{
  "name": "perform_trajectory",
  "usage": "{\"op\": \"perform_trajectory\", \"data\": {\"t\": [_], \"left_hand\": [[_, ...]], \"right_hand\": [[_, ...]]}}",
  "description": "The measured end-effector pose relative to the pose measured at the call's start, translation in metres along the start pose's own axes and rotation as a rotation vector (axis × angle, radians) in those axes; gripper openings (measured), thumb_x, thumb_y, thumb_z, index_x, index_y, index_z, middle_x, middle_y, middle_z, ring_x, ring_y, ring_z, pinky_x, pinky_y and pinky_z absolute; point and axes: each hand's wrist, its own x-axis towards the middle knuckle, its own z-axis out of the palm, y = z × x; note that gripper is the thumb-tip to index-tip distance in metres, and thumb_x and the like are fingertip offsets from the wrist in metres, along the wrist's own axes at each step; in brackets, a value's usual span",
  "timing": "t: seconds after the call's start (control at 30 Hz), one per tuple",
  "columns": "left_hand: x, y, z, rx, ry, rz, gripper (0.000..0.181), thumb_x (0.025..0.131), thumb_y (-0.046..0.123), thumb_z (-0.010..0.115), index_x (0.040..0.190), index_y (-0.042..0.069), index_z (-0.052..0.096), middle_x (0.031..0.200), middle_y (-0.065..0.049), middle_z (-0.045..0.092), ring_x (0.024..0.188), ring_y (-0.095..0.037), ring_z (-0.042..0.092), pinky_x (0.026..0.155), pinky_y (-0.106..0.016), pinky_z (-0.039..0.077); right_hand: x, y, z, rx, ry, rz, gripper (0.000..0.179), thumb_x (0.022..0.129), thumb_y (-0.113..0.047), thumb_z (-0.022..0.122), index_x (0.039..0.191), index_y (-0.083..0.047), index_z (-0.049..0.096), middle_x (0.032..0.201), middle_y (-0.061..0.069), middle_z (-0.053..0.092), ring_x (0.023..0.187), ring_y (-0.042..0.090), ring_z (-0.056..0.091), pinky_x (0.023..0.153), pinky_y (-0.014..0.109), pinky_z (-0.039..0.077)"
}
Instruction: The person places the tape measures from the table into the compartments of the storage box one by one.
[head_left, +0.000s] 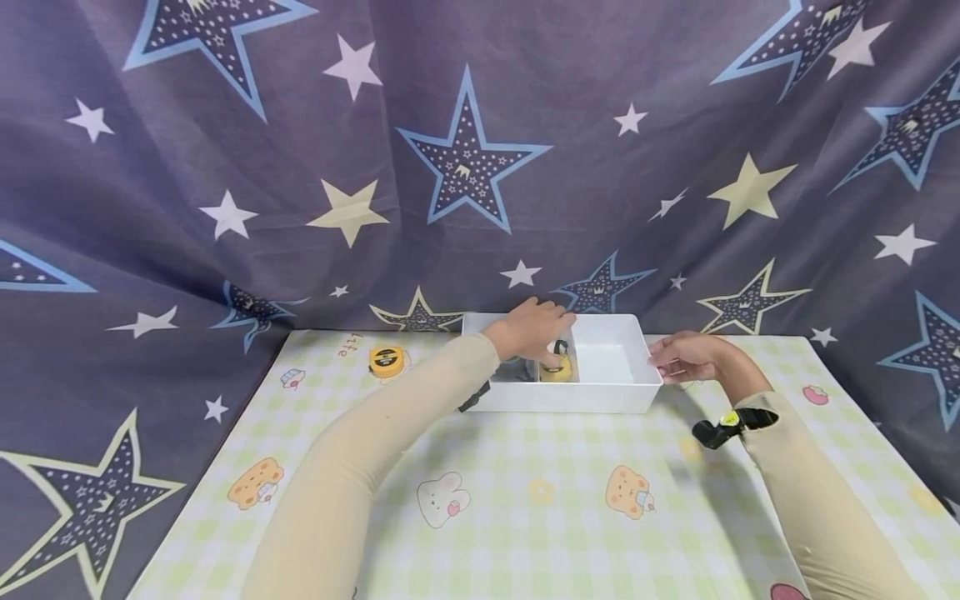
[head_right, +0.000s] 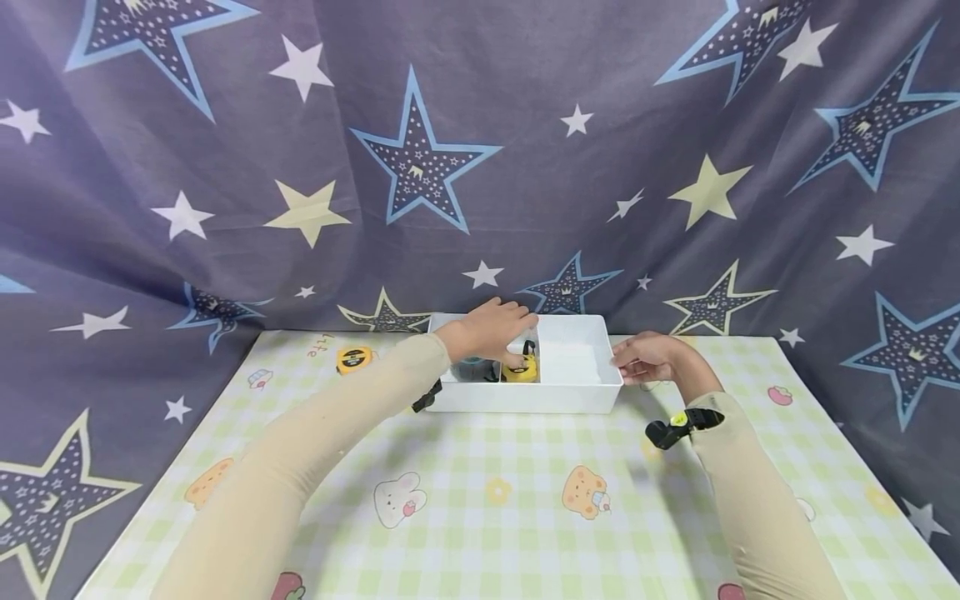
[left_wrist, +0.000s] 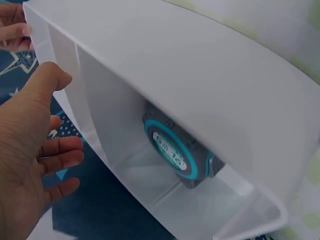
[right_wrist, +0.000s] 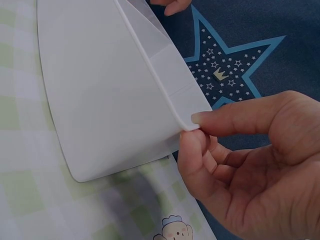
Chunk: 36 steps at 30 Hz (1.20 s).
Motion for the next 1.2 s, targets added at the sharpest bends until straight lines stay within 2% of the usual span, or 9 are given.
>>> {"op": "perform_trajectory", "data": {"t": [0.23, 0.47, 0.7, 1.0, 1.1, 1.2], "left_hand": [[-0.014, -0.012, -0.003, -0.015, 0.089, -0.001, 0.068, 0.094, 0.053, 0.064, 0.148, 0.015, 0.045, 0.139, -0.006, 0.058, 0.127, -0.024, 0.056, 0.108, -0.044, 0.045], [-0.039, -0.025, -0.006, -0.055, 0.139, -0.017, 0.064, 0.096, 0.052, 0.06, 0.148, 0.017, 0.044, 0.136, -0.004, 0.058, 0.124, -0.024, 0.055, 0.111, -0.047, 0.043], [-0.07, -0.045, -0.008, -0.112, 0.218, -0.085, 0.064, 0.095, 0.05, 0.06, 0.148, 0.019, 0.046, 0.142, -0.006, 0.055, 0.129, -0.026, 0.053, 0.109, -0.048, 0.042], [-0.114, -0.076, -0.003, -0.176, 0.342, -0.178, 0.06, 0.091, 0.048, 0.065, 0.141, 0.016, 0.052, 0.128, -0.006, 0.06, 0.116, -0.028, 0.056, 0.097, -0.046, 0.045], [-0.127, -0.086, 0.004, -0.197, 0.357, -0.211, 0.058, 0.092, 0.046, 0.064, 0.14, 0.015, 0.053, 0.128, -0.007, 0.061, 0.114, -0.029, 0.057, 0.094, -0.046, 0.046], [-0.139, -0.094, 0.013, -0.218, 0.338, -0.249, 0.059, 0.093, 0.048, 0.063, 0.14, 0.015, 0.053, 0.128, -0.007, 0.06, 0.114, -0.028, 0.056, 0.095, -0.047, 0.045]], "right_hand": [[0.001, 0.001, 0.002, 0.002, 0.005, 0.004, 0.028, 0.1, -0.005, 0.054, 0.126, 0.002, 0.045, 0.082, -0.005, 0.064, 0.076, 0.006, 0.061, 0.073, 0.022, 0.055], [0.0, 0.001, 0.001, -0.012, -0.006, 0.003, 0.037, 0.101, -0.006, 0.054, 0.133, 0.006, 0.041, 0.083, -0.005, 0.063, 0.077, 0.006, 0.06, 0.074, 0.022, 0.055], [-0.001, 0.0, 0.001, -0.01, -0.013, 0.01, 0.035, 0.101, -0.006, 0.053, 0.132, 0.004, 0.043, 0.082, -0.005, 0.064, 0.075, 0.006, 0.061, 0.073, 0.022, 0.055], [0.0, 0.001, -0.001, -0.007, -0.022, 0.006, 0.032, 0.101, -0.006, 0.053, 0.131, 0.003, 0.045, 0.082, -0.006, 0.064, 0.076, 0.005, 0.061, 0.073, 0.022, 0.055], [0.001, 0.002, -0.001, -0.004, -0.024, 0.009, 0.03, 0.101, -0.006, 0.053, 0.129, 0.001, 0.046, 0.082, -0.006, 0.064, 0.076, 0.005, 0.061, 0.073, 0.022, 0.055], [0.002, 0.002, -0.001, -0.001, -0.026, 0.01, 0.029, 0.101, -0.006, 0.053, 0.128, 0.0, 0.047, 0.082, -0.006, 0.064, 0.076, 0.005, 0.061, 0.072, 0.021, 0.055]]}}
